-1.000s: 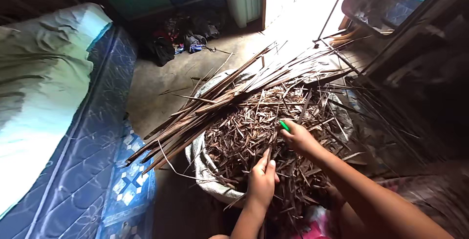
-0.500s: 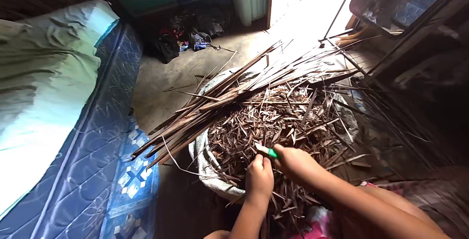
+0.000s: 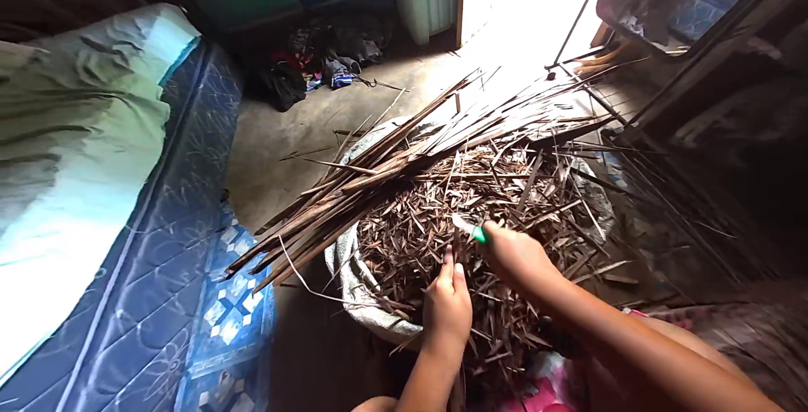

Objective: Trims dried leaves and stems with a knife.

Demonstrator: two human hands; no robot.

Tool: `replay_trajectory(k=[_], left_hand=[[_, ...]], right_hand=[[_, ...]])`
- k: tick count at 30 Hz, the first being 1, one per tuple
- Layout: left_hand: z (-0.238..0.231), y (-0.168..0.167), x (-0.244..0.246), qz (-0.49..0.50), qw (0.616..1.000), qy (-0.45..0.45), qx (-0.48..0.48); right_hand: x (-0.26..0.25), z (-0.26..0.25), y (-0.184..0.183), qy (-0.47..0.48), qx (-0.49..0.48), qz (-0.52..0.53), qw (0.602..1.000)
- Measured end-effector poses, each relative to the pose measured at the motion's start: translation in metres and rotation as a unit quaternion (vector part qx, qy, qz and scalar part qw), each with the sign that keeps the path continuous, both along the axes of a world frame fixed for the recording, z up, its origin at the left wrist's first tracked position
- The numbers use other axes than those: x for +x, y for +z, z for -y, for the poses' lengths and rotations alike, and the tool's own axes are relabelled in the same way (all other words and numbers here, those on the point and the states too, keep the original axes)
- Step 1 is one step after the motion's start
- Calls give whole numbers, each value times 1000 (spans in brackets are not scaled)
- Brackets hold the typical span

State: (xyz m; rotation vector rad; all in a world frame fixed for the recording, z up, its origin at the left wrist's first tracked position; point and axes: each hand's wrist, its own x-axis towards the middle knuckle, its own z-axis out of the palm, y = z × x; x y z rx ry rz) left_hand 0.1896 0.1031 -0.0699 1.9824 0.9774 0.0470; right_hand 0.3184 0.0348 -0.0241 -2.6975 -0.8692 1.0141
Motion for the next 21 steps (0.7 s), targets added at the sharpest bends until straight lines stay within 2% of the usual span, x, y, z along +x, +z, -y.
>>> replay_trajectory(k=[3,5,11,13,17,19,21], left_hand=[[-7,5,0,-22,1000,23,1],[-5,7,0,-21,1000,21,-1],[9,2,-2,34,999,-11,5],[7,0,-2,27,999,-12,12],[0,7,0,-20,1000,17,17],[-1,7,-1,-17,1000,13,6],[4,6,-2,-1,1000,-2,-3]], right_hand=[[-29,5,3,68,-15,-60,996],[-35,4,-5,78,-12,-29,996],[19,-6,-15,-59,-7,67,996],[18,-1,-6,-45,11,36,998],[-28,4,3,68,-6,-88,994],[-36,4,-2,80,-9,-49,996],[-22,-1,-10,32,-6,3,999]])
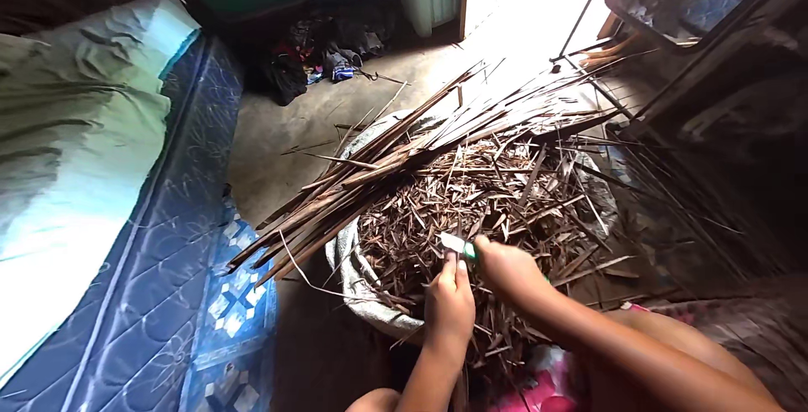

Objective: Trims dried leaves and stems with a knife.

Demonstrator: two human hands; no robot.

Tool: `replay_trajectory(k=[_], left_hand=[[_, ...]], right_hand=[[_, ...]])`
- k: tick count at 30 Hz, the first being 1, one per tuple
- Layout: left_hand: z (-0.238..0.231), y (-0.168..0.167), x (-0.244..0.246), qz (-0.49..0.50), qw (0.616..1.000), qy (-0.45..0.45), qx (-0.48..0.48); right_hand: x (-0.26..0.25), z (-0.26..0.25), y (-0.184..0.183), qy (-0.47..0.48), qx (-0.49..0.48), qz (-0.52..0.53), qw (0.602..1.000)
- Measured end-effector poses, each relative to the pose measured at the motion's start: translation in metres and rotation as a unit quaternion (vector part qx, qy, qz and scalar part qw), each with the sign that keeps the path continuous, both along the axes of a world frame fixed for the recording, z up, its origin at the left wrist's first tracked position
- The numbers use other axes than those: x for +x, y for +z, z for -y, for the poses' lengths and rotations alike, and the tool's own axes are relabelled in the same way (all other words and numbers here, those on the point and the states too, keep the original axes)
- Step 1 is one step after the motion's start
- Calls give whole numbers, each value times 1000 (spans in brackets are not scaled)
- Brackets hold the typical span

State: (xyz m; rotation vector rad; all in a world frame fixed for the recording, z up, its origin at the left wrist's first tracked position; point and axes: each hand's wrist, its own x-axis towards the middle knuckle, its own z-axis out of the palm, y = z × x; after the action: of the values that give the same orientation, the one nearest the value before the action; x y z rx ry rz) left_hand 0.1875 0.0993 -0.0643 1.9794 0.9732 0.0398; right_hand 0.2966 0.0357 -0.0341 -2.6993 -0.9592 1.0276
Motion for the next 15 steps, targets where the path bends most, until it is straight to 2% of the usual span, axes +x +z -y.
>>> replay_trajectory(k=[2,4,6,9,12,15], left_hand=[[6,-2,-2,14,1000,-20,-12],[8,-3,-2,23,999,-24,-17],[1,-3,-2,21,1000,-9,-13],[-10,-1,-1,-9,1000,23,-11],[-7,1,-1,-20,1000,21,-2],[0,2,1,-12,1000,-9,-5]], right_hand=[[26,-6,-7,-59,-5,36,998],[40,-4,-3,-77,3,22,997],[30,1,11,-42,21,-36,998],[1,9,18,35,-3,-108,994],[-10,7,10,49,-26,-68,996],[5,-2,0,1,-14,1,1000]])
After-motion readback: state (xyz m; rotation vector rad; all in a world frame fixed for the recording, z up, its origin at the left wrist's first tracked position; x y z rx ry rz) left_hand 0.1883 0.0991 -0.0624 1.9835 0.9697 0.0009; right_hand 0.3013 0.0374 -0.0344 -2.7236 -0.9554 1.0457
